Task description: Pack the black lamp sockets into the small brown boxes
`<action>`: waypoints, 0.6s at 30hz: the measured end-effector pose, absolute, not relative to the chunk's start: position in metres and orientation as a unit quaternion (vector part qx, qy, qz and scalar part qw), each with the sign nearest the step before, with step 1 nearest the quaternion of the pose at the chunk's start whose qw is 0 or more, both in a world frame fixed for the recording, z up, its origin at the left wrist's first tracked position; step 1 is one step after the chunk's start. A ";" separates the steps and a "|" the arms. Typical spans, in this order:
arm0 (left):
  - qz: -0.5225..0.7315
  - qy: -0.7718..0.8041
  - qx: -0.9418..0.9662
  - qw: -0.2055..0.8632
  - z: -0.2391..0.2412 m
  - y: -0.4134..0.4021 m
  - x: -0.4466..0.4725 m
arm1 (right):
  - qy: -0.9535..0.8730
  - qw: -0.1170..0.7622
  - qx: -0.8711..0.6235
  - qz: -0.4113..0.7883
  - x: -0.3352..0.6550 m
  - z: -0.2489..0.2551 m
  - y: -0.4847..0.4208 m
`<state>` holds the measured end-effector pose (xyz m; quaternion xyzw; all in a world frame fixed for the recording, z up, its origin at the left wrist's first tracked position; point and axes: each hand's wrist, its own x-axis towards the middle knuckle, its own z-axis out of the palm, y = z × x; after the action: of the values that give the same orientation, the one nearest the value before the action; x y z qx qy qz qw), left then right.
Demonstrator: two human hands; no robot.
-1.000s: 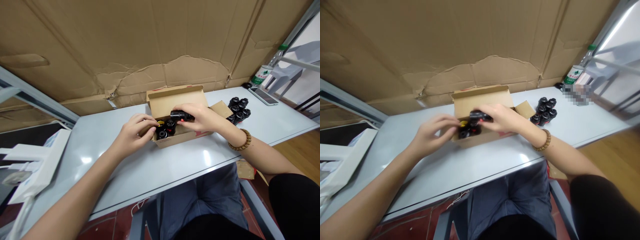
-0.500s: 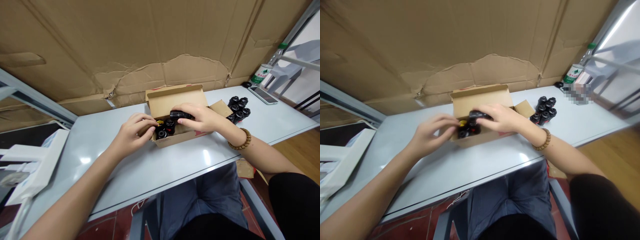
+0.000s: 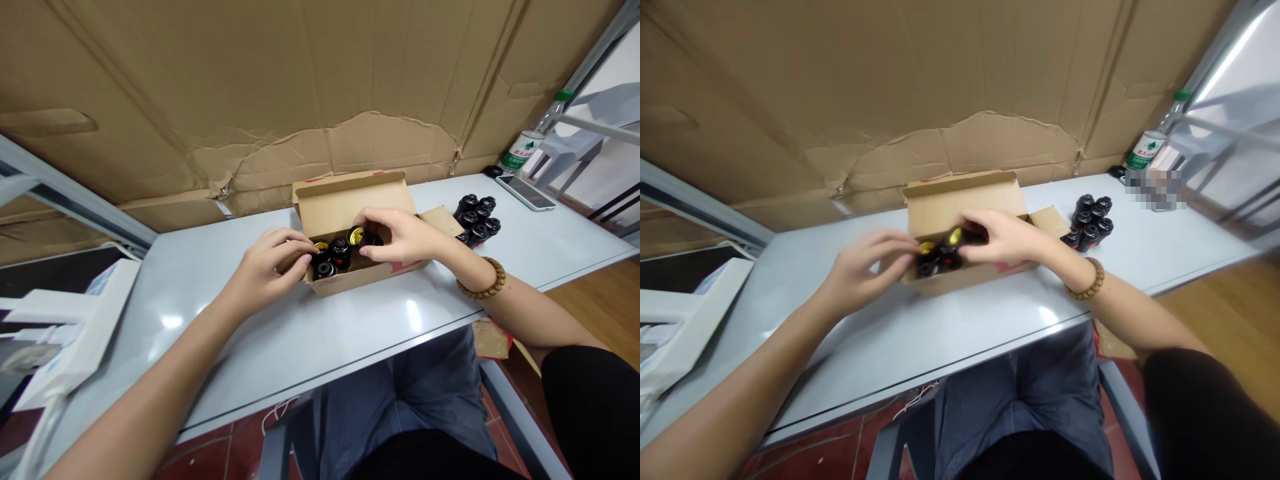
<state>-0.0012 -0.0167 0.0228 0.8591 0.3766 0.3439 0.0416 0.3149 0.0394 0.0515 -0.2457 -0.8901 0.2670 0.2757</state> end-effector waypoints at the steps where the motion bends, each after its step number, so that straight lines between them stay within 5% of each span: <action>1: 0.344 0.376 0.860 0.041 0.022 -0.017 -0.001 | -0.892 0.273 -0.246 0.263 0.315 0.052 0.040; 9: 0.348 0.365 0.863 0.032 0.020 -0.015 -0.003 | -0.858 0.137 -0.291 0.400 0.312 0.054 0.039; 18: 0.347 0.362 0.865 0.022 0.022 -0.016 -0.002 | -0.858 0.137 -0.236 0.436 0.313 0.054 0.041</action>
<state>-0.0022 -0.0155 0.0221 0.8649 0.3625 0.3465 0.0222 0.3131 0.0407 0.0537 -0.2364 -0.8577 0.4356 0.1367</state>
